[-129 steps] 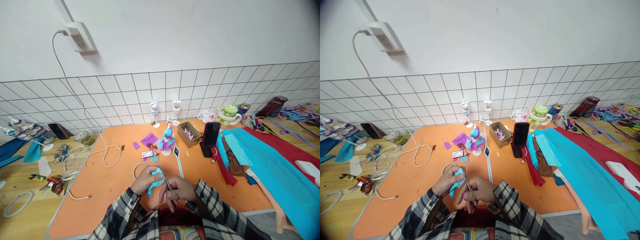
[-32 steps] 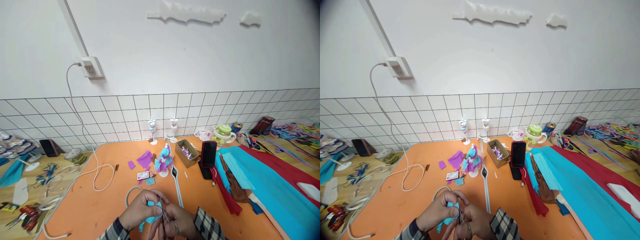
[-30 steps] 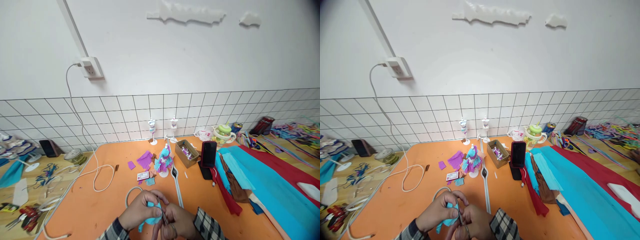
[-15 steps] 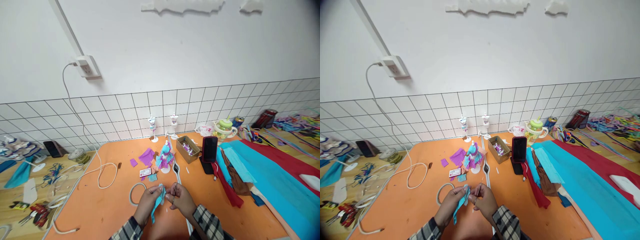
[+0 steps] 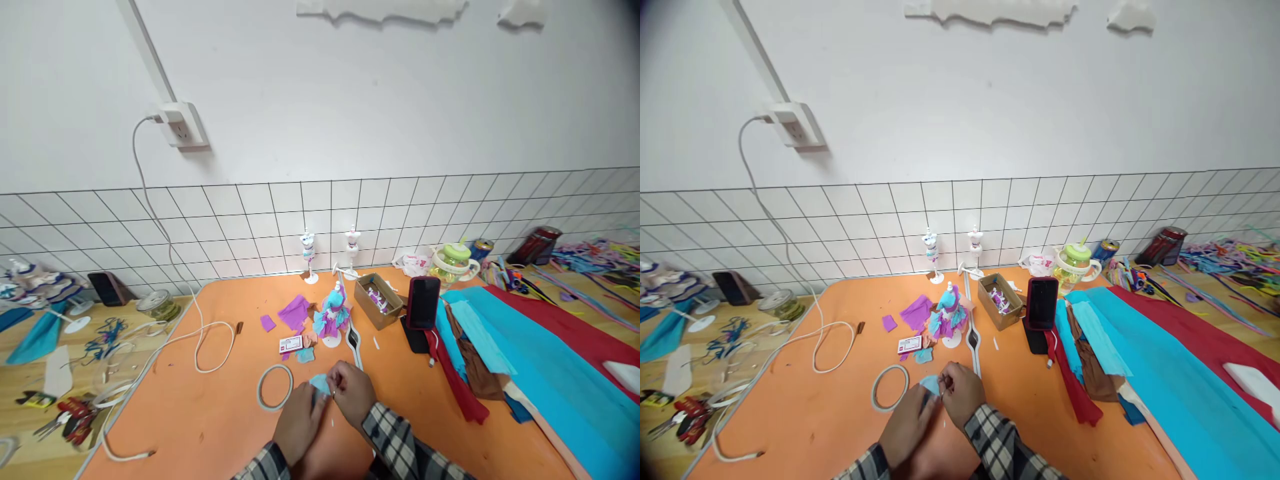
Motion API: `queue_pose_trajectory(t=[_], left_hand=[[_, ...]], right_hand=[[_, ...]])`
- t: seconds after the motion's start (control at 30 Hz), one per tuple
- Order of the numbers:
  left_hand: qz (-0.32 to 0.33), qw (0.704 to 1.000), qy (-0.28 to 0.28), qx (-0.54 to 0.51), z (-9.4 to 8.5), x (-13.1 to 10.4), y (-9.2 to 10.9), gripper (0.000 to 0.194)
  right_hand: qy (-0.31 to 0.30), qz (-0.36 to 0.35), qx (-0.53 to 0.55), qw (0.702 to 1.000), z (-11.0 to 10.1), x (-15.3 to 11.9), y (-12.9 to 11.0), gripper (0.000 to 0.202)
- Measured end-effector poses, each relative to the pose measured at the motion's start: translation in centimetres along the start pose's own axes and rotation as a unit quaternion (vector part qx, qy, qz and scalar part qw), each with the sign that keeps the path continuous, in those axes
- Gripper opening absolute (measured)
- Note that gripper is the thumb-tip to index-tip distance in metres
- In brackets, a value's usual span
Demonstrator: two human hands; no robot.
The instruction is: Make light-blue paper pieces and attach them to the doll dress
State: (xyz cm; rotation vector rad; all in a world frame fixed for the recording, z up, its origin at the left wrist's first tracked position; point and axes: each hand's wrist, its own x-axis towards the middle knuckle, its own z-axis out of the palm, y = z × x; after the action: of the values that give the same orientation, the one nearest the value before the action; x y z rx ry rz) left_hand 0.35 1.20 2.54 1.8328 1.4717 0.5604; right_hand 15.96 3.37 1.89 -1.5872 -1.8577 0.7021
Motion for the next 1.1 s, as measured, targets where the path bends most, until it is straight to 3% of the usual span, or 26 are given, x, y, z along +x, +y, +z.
queue_pose_trajectory(t=[0.1,0.2,0.3,0.4,0.53,0.63,0.87,1.1], left_hand=[[0.024,0.993,0.008,0.111,-1.3,-0.7,0.3,0.041],[-0.034,0.976,0.003,0.216,-4.2,-0.5,-0.2,0.023],[-0.059,0.955,0.003,0.291,-7.7,1.5,-1.8,0.025],[-0.002,0.963,0.017,0.268,-9.8,4.6,-3.7,0.028],[0.039,0.970,-0.008,0.239,-9.6,8.1,-5.8,0.033],[0.058,0.974,-0.022,0.217,-9.0,9.2,-7.0,0.031],[0.077,0.980,-0.036,0.178,-9.5,9.7,-9.2,0.034],[0.103,0.973,-0.027,0.202,-9.1,9.2,-9.5,0.033]], right_hand=[[-0.028,-0.023,-0.039,0.999,1.3,2.4,-0.2,0.009],[-0.058,-0.038,-0.063,0.996,2.7,4.2,0.0,0.019],[-0.084,-0.047,-0.095,0.991,3.7,5.1,0.3,0.031],[-0.102,-0.053,-0.137,0.984,4.5,5.8,0.1,0.034],[-0.117,-0.049,-0.204,0.971,5.0,6.8,-0.1,0.031],[-0.137,-0.056,-0.242,0.959,4.9,7.4,0.0,0.028],[-0.192,-0.085,-0.266,0.941,4.1,8.5,-0.8,0.026],[-0.176,-0.050,-0.269,0.946,4.0,8.6,-2.1,0.030]])
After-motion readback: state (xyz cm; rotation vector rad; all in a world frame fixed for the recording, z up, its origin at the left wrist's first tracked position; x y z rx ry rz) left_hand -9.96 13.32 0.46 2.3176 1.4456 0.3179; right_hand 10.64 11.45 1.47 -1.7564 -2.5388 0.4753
